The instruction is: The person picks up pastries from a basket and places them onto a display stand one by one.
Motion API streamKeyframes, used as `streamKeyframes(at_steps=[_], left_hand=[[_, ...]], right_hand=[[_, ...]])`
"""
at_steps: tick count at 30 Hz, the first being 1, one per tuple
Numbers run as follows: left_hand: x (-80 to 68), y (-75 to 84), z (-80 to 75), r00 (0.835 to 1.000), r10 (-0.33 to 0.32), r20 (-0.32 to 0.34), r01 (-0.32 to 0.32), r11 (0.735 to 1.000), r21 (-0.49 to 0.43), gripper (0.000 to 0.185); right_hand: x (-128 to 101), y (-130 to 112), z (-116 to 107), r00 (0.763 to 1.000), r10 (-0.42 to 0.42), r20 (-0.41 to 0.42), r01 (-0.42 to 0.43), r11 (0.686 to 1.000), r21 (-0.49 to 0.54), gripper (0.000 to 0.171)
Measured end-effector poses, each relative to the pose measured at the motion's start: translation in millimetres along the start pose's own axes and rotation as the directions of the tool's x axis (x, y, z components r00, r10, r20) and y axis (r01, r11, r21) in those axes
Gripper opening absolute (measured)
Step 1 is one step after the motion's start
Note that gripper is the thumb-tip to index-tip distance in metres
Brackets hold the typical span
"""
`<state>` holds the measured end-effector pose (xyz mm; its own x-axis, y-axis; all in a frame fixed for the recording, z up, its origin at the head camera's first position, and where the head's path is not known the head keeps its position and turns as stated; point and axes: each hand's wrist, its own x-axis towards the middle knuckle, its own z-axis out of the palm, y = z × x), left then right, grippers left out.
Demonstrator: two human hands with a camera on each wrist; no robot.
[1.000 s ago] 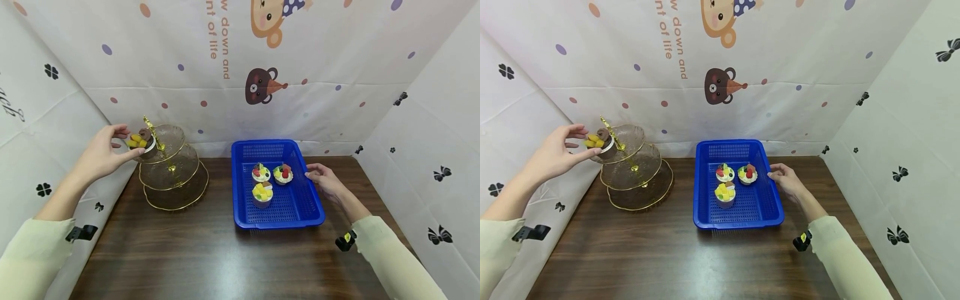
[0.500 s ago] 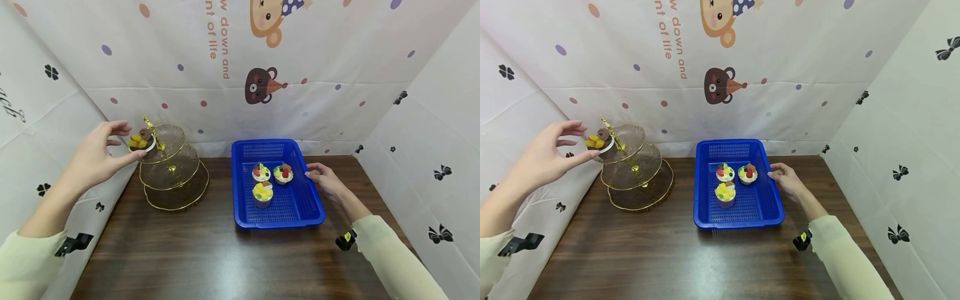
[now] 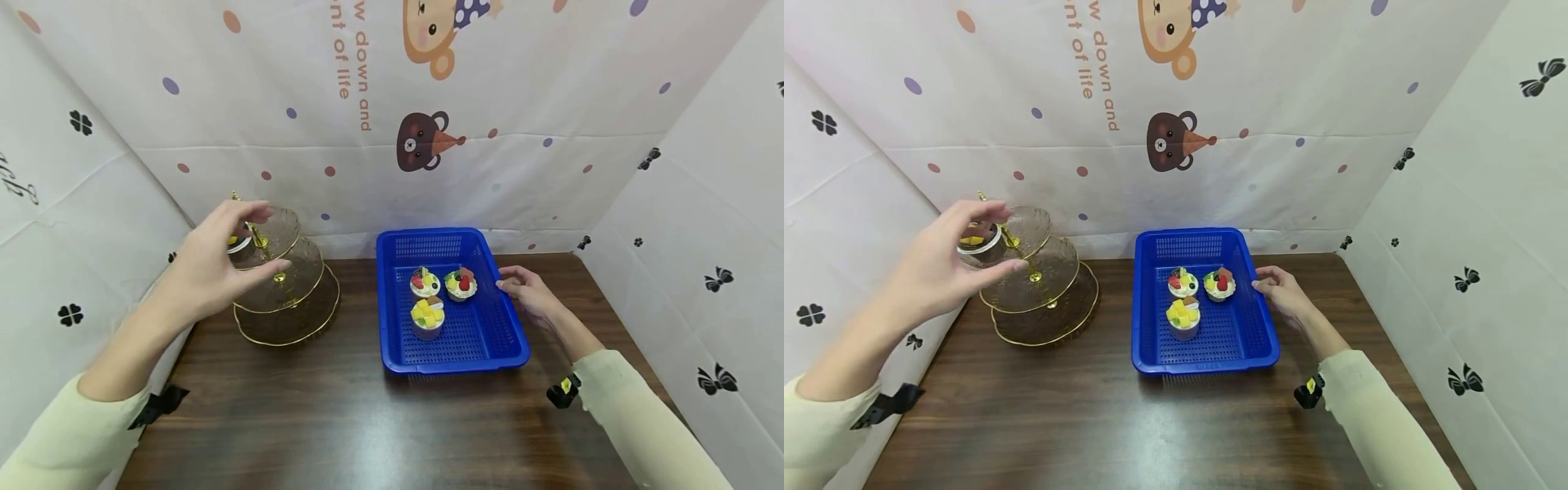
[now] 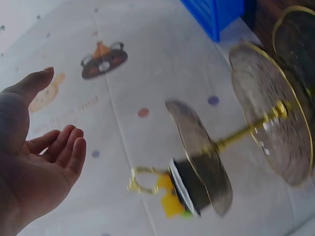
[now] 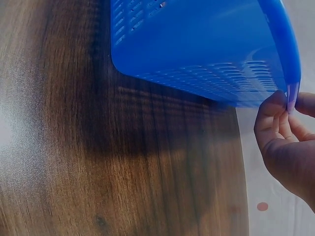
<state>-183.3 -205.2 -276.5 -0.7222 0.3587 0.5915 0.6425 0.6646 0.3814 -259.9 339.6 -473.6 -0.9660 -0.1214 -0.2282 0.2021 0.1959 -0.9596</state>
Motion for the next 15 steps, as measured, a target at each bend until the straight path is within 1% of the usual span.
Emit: streamKeyframes(at_steps=[3,6,11,15], left_hand=[[7.0,7.1,13.8,0.998,0.057,0.015,-0.056,0.997,-0.054,0.076],[16.2,11.6,30.5,0.995,0.089,0.043,-0.084,0.992,-0.096,0.075],[33.2,17.7,62.6,0.988,0.111,0.107,-0.095,0.985,-0.144,0.076],[48.7,20.2,91.8,0.977,0.125,0.172,-0.090,0.976,-0.196,0.076]], right_hand=[[-0.2,-0.2,-0.4,1.000,-0.002,-0.007,0.002,1.000,-0.004,0.052],[-0.6,0.2,-0.5,1.000,-0.008,-0.010,0.008,1.000,-0.003,0.051],[0.3,2.1,0.2,1.000,-0.016,0.002,0.016,1.000,0.008,0.050],[-0.7,1.1,0.0,1.000,-0.009,0.001,0.009,1.000,0.001,0.049]])
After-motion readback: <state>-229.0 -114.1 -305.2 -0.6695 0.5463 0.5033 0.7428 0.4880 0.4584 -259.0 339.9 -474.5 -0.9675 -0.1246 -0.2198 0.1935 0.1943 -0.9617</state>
